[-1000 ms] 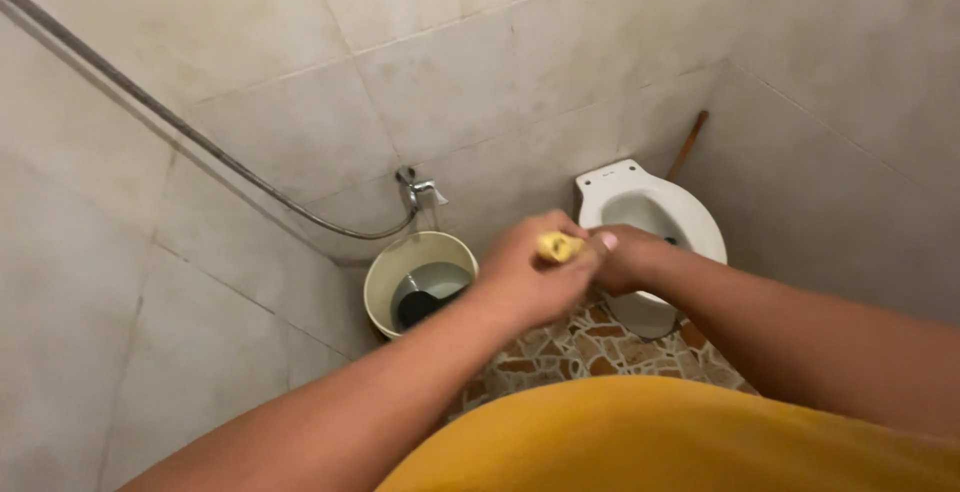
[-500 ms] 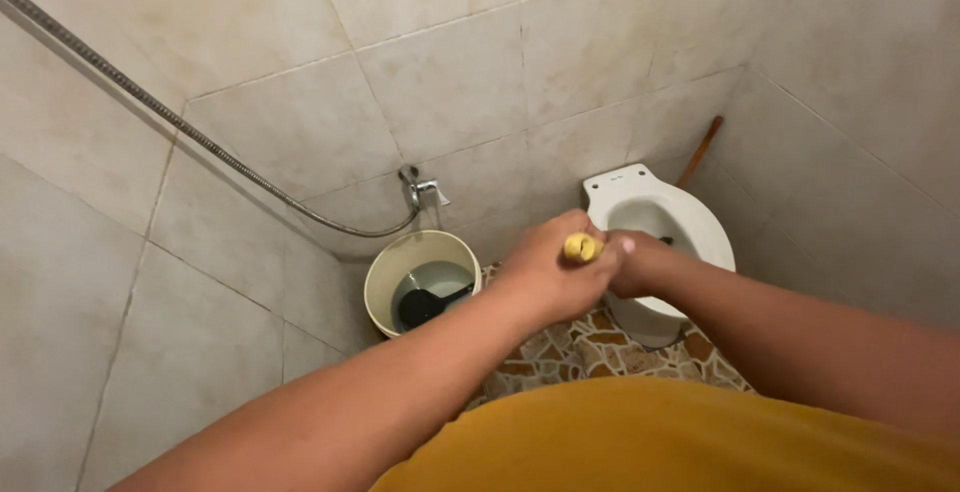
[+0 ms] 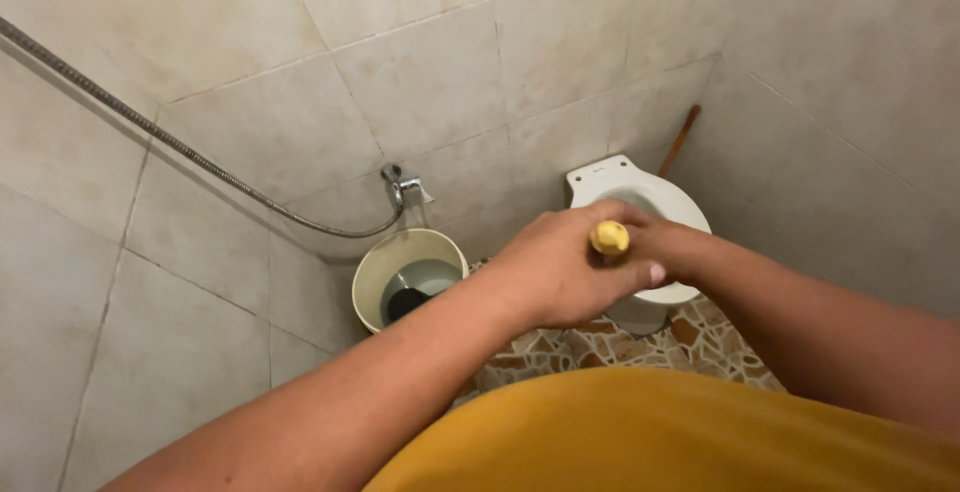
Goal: Cleaning the inside of a toilet bowl using a long-handled brush and rinsing it with water.
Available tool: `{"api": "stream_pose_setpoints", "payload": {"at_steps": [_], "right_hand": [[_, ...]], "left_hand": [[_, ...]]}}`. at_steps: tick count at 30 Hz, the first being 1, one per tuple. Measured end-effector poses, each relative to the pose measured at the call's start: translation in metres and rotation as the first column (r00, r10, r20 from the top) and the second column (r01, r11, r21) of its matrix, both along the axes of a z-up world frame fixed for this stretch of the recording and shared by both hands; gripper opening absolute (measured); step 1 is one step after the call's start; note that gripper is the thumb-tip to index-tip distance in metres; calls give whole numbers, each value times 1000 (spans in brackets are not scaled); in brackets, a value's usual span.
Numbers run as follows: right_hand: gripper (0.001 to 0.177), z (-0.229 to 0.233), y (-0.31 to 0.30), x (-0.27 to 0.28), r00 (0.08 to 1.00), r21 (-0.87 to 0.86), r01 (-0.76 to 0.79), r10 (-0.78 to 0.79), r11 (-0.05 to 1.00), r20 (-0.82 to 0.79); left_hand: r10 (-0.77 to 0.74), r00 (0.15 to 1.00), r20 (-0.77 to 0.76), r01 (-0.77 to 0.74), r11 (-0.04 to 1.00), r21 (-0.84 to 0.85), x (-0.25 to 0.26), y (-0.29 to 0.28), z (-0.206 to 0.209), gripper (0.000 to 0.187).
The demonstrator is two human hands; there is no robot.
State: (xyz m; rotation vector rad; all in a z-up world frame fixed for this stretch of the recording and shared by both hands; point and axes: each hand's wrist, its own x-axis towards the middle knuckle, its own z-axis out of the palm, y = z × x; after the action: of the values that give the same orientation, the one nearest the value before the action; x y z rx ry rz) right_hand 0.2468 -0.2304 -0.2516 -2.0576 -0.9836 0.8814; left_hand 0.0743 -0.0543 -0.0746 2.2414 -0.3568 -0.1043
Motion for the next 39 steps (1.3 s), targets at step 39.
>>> {"api": "stream_pose_setpoints", "payload": {"at_steps": [39], "right_hand": [[43, -21, -12, -64, 885, 23, 205, -196, 978, 422]], "left_hand": [[-67, 998, -18, 69, 922, 382, -12, -22, -2, 55]]}}
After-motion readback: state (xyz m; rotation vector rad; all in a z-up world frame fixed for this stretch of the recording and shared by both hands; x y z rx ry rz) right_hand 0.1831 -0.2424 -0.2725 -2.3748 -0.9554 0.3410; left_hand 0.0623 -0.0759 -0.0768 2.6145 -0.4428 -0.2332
